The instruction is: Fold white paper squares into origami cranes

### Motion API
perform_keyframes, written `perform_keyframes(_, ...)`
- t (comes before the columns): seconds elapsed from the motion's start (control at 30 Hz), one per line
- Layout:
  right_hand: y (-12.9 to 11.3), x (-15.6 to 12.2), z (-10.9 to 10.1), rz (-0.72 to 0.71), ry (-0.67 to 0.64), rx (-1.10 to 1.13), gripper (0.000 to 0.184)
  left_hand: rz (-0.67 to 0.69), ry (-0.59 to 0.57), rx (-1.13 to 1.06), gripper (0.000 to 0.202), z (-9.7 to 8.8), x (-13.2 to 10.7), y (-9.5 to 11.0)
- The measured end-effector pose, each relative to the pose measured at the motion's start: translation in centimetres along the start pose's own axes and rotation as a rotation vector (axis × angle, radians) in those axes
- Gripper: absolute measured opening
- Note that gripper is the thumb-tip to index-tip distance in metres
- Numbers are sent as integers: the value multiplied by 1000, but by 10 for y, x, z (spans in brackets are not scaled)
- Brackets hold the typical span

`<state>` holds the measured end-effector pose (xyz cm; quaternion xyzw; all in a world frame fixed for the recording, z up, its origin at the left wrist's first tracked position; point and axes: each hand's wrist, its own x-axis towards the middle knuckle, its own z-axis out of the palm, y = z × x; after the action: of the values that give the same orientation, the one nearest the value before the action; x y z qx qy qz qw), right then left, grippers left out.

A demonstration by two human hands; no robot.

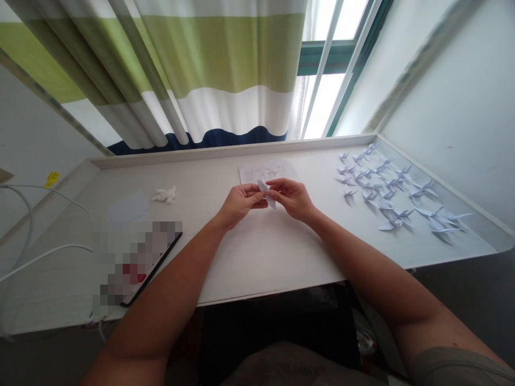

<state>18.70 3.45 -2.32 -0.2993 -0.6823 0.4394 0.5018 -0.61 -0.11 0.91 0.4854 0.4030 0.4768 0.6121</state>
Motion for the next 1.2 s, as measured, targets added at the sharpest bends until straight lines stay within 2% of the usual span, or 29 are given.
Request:
perform_keyframes(0.13,-7,-2,-5,-172,-59,-195,31,31,-19,-3,39,-1,1,0)
perform_keyframes(0.33,-13,-3,-12,-357,-141,-428,27,47,-35,25,34,-3,2,-1)
perform_keyframes(0.87,-10,-2,-10,-370,-93,-466,23,13,-27,4,36,-1,2,-1)
perform_keyframes(1.07,-9,-3,-11,-405,-39,-545,21,29,-22,-20,37,-2,3,-2)
perform_keyframes(1.2,-10,-2,-14,-443,-37,-741,20,18,-10,-3,39,-2,3,-4)
